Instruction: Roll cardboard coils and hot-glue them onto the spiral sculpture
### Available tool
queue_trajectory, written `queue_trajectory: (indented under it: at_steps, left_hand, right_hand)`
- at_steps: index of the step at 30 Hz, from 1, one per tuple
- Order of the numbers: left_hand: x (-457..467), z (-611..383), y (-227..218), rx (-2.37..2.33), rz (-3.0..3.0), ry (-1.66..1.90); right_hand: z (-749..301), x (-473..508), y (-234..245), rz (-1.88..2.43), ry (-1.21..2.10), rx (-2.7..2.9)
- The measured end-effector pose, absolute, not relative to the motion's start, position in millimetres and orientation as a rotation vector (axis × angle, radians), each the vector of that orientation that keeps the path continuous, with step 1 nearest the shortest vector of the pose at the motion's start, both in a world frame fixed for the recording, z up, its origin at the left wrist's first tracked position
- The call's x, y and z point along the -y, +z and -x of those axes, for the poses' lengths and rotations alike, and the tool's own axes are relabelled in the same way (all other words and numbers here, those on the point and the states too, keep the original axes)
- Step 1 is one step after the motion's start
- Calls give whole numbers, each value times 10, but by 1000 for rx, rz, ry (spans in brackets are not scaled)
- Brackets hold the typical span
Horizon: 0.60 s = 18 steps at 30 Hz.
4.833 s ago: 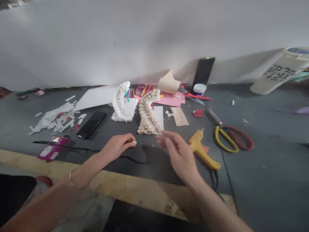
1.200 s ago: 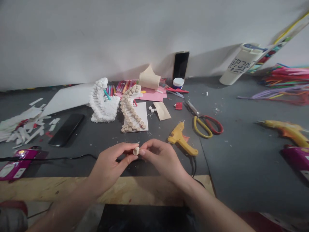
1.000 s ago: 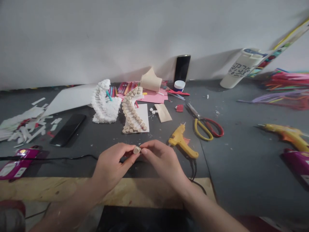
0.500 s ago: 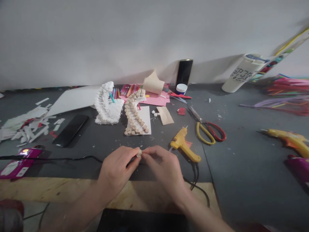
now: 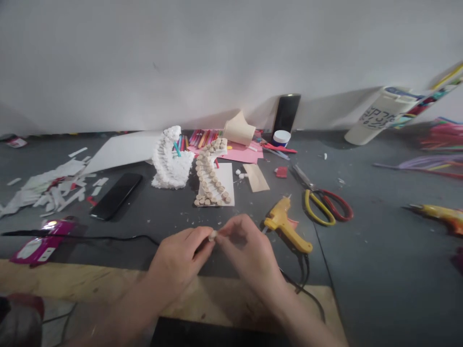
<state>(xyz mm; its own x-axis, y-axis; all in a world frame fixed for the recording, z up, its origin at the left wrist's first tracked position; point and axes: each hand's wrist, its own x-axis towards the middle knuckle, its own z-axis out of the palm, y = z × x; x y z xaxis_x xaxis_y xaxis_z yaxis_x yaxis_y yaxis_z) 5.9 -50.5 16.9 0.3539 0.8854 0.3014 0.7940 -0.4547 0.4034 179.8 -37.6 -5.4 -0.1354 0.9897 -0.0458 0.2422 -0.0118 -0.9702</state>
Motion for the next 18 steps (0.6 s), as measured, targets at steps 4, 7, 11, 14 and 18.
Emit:
queue_trajectory:
  at_steps: [4, 7, 11, 14, 18]
  left_hand:
    - [345, 46, 155, -1506, -1925, 840]
    - [217, 94, 139, -1283, -1282, 940]
    - [142, 72, 137, -924, -539, 977]
    - [160, 25, 146, -804, -328, 964]
    - [227, -18, 158, -750, -229, 943]
  right_hand:
    - [-2154, 240, -46, 1446, 760, 1784]
    - [-2625, 149, -185, 1640, 268, 1932]
    - [-3052, 93, -539, 1711, 159, 2096]
    - [-3128, 72, -693, 1591, 182, 2168]
    - [-3113, 79, -584, 1629, 290, 1975]
